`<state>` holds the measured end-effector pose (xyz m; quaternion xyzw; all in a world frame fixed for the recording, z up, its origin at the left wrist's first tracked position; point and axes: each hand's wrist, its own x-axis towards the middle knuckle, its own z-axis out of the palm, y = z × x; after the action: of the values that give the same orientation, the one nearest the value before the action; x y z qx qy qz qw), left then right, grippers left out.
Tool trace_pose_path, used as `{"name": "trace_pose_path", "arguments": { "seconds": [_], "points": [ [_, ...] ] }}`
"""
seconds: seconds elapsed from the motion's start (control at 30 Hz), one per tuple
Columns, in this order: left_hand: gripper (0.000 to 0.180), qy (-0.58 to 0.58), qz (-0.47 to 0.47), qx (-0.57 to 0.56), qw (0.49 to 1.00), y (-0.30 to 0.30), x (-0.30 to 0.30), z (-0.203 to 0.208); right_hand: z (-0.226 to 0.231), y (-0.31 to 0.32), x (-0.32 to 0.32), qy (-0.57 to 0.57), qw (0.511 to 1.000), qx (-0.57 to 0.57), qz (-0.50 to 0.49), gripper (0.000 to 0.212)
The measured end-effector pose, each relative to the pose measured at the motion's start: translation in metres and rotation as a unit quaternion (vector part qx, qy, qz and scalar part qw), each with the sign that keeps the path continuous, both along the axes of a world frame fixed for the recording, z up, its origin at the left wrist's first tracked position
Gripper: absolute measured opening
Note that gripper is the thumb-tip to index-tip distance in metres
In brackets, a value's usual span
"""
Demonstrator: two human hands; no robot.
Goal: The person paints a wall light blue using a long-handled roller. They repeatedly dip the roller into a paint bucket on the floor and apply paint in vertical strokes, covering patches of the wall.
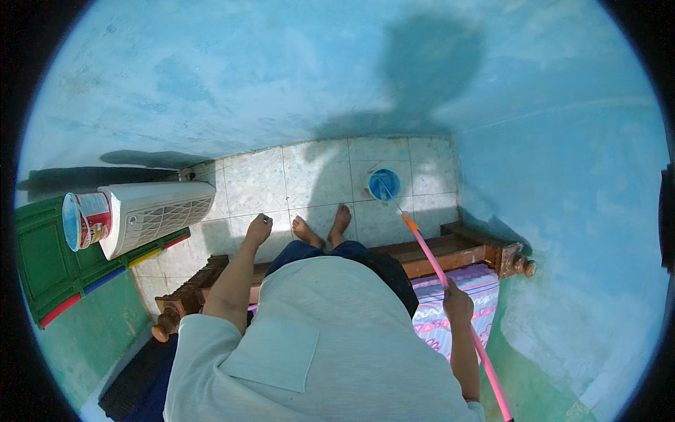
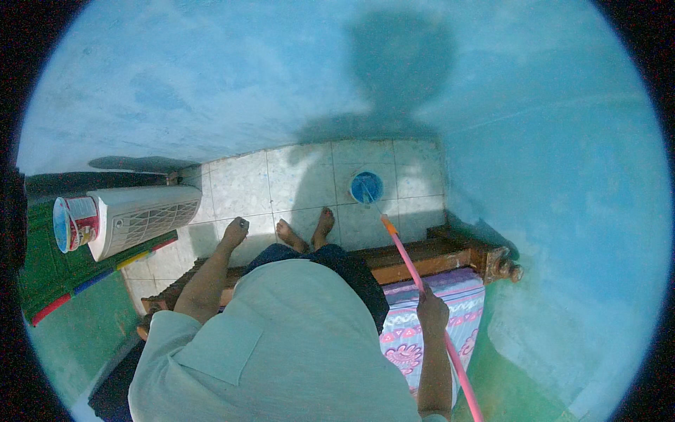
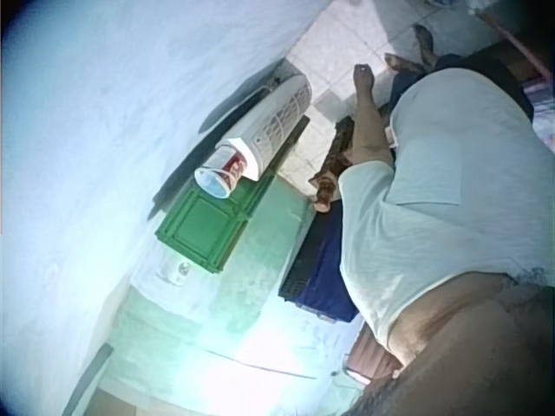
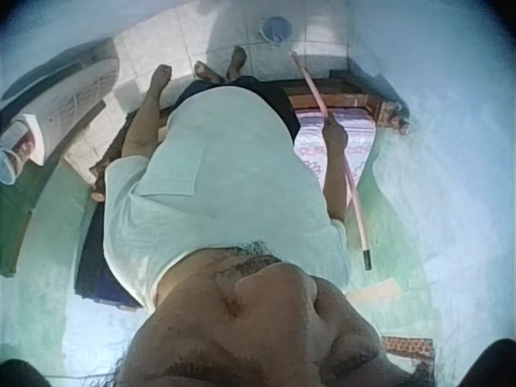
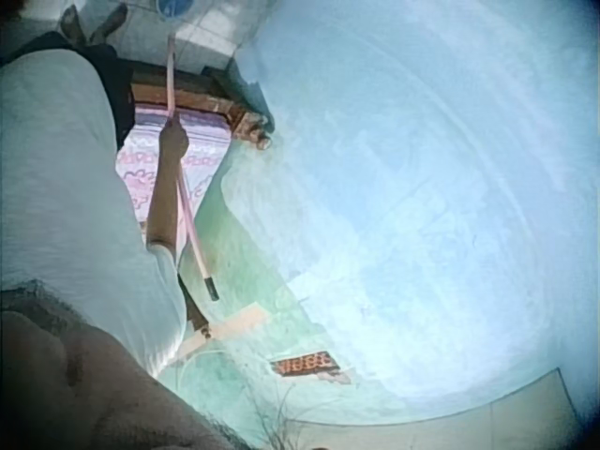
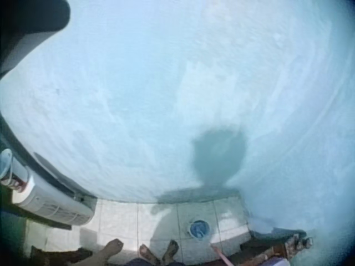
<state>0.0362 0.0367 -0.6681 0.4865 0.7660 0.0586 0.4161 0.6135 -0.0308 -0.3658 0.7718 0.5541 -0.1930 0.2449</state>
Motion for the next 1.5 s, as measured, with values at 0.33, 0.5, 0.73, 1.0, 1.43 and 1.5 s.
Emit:
{"name": "trace_pose_path", "arguments": {
  "seconds": [0.33,0.5,0.73,1.0,1.43,1.5],
  "points": [
    [0.038,-0.032,0.057,-0.072,0.995,-0.002,-0.002,0.004,0.011,-0.001,0.003,-0.033,0.999,0.01,0.005,0.034],
    [0.037,0.006,0.02,-0.038,0.999,-0.003,-0.001,0.02,0.027,-0.003,0.015,-0.028,0.999,0.013,0.028,0.033],
    [0.031,0.026,0.067,0.017,0.997,0.023,-0.021,0.045,0.038,-0.008,0.035,-0.008,0.999,0.04,0.021,0.033],
    [0.03,0.034,-0.031,0.16,0.986,0.068,-0.069,0.035,0.064,-0.046,-0.002,-0.025,0.995,0.066,-0.065,0.034],
    [0.053,-0.078,-0.25,0.02,0.965,0.123,-0.102,0.025,0.048,-0.21,-0.186,0.024,0.939,0.177,-0.295,0.043],
    [0.048,-0.052,-0.336,0.059,0.939,0.126,-0.112,0.021,0.007,-0.231,-0.199,0.022,0.937,0.158,-0.31,0.042]
  ]
}}
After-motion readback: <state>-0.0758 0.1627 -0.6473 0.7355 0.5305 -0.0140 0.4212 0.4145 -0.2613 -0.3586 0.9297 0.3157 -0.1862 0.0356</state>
